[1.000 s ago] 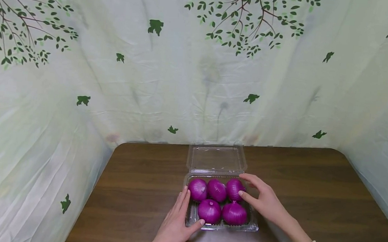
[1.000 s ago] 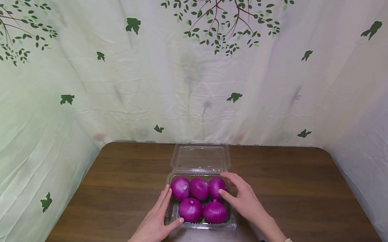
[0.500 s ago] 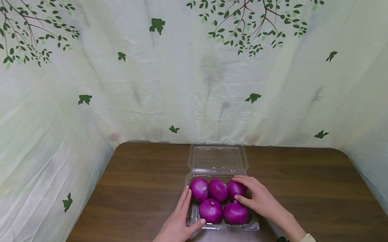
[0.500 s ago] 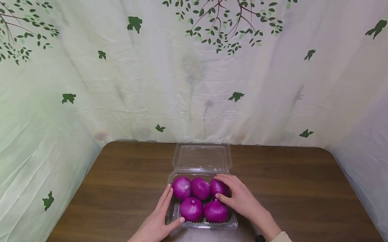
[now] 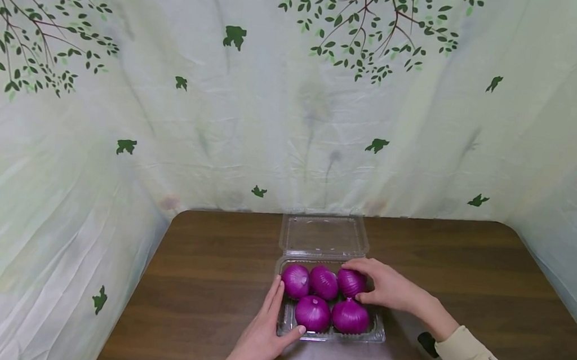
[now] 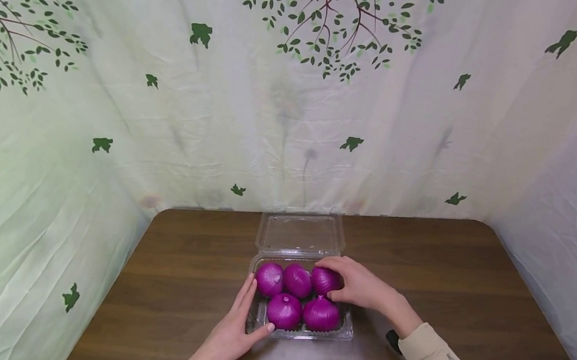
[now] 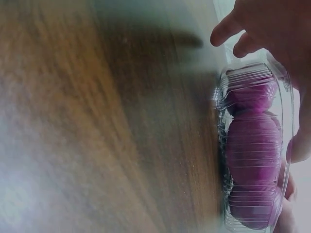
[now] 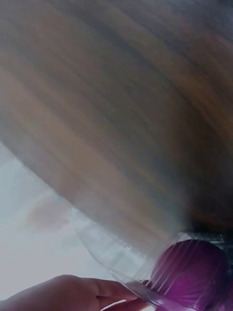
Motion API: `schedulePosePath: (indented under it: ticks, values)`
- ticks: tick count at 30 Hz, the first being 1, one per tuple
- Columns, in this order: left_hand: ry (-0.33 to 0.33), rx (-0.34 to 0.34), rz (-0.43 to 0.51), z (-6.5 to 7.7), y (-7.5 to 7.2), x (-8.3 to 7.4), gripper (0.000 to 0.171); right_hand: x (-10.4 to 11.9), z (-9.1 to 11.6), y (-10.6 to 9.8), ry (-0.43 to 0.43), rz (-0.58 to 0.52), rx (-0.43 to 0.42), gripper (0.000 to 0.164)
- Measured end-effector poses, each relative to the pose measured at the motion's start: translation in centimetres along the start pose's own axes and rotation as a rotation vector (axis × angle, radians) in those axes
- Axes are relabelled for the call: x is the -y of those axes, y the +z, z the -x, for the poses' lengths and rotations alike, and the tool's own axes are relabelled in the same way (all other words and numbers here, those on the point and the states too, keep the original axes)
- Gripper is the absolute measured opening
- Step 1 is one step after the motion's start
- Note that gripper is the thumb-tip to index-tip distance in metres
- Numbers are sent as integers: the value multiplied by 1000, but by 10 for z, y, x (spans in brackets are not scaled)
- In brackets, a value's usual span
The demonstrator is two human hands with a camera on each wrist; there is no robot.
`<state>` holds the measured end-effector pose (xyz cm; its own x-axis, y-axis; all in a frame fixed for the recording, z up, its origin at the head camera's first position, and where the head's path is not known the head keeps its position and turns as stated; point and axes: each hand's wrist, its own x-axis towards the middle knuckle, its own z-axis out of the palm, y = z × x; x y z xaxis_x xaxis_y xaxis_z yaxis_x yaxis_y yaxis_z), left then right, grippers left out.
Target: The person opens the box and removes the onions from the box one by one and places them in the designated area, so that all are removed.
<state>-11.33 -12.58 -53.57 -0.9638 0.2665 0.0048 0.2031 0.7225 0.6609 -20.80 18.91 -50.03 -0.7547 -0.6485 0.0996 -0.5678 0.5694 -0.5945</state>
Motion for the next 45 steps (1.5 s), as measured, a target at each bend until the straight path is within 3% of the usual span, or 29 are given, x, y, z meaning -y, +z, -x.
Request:
schedulePosePath:
  ticks: [4,13,27,39,45]
  values:
    - [5,-7,10,0,0,0,102,-1,0,1,-6,4,6,69]
    - [23,-38,13,-1,1,-1,101,-3,1,11,-60,142,-55,78]
    - [0,-13,5,1,-1,-4,101,-7,6,11,14,-50,-94,79]
    - [9,-24,-12,1,-1,-5,101,4,10,16,46,-209,-319,80]
    - [15,-30,-12,1,-1,-4,101,8,12,19,88,-226,-398,79]
